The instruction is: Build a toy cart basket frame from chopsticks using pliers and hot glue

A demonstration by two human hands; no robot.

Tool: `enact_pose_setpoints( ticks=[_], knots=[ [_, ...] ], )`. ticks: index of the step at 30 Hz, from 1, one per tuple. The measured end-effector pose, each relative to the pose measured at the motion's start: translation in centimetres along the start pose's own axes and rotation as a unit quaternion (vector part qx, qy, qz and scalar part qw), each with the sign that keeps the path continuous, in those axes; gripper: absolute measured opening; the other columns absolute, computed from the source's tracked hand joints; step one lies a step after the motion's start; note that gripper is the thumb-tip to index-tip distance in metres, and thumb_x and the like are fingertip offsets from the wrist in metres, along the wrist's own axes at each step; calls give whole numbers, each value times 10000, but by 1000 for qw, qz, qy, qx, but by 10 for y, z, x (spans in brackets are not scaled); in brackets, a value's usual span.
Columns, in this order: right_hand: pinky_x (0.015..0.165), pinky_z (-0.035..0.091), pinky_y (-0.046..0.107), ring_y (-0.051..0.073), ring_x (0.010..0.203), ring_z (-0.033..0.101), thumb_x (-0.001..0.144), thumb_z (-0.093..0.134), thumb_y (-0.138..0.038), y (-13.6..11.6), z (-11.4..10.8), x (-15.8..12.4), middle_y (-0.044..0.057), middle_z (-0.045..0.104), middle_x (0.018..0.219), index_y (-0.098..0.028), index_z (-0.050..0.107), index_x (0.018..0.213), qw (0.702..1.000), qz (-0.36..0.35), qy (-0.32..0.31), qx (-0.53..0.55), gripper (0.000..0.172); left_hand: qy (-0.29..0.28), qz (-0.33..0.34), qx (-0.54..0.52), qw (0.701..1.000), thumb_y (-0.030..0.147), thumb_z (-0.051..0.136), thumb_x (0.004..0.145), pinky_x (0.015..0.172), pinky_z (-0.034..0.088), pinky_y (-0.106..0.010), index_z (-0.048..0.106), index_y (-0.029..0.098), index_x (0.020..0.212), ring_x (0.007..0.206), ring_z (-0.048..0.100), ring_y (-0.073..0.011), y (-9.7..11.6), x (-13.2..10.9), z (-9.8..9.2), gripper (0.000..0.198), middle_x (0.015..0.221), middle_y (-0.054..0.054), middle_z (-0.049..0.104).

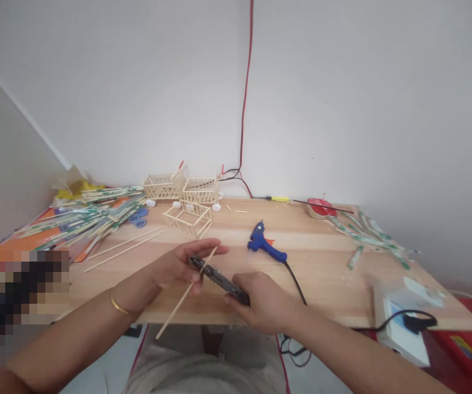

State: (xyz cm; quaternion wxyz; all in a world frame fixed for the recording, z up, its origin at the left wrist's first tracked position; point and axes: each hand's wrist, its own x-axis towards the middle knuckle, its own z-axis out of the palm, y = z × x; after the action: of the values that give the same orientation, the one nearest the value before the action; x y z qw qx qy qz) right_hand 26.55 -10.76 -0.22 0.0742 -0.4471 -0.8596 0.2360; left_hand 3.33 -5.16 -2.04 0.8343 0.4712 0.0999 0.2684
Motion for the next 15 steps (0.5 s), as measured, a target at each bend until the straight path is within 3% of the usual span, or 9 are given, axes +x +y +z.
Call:
enact_pose_setpoints(
  ticks=[11, 15],
  knots=[
    [526, 256, 226, 101, 546, 415, 837, 488, -387, 4, 6, 3, 13, 564, 648, -165, 512, 705, 1000, 6, 18, 8, 260, -4, -8, 12, 1000, 69, 691, 698, 506, 538, -178, 498, 308, 1272, 627, 695, -135, -4, -1, -1, 651, 1469, -140, 324],
    [529, 257, 226, 108, 560, 427, 812, 530, -424, 8, -1, 4, 7, 557, 649, -167, 526, 714, 1000, -10, 16, -14, 275, 20, -3, 28, 999, 68, 690, 699, 518, 538, -176, 498, 305, 1273, 630, 689, -120, -5, 0, 0, 650, 1481, -145, 295]
  ],
)
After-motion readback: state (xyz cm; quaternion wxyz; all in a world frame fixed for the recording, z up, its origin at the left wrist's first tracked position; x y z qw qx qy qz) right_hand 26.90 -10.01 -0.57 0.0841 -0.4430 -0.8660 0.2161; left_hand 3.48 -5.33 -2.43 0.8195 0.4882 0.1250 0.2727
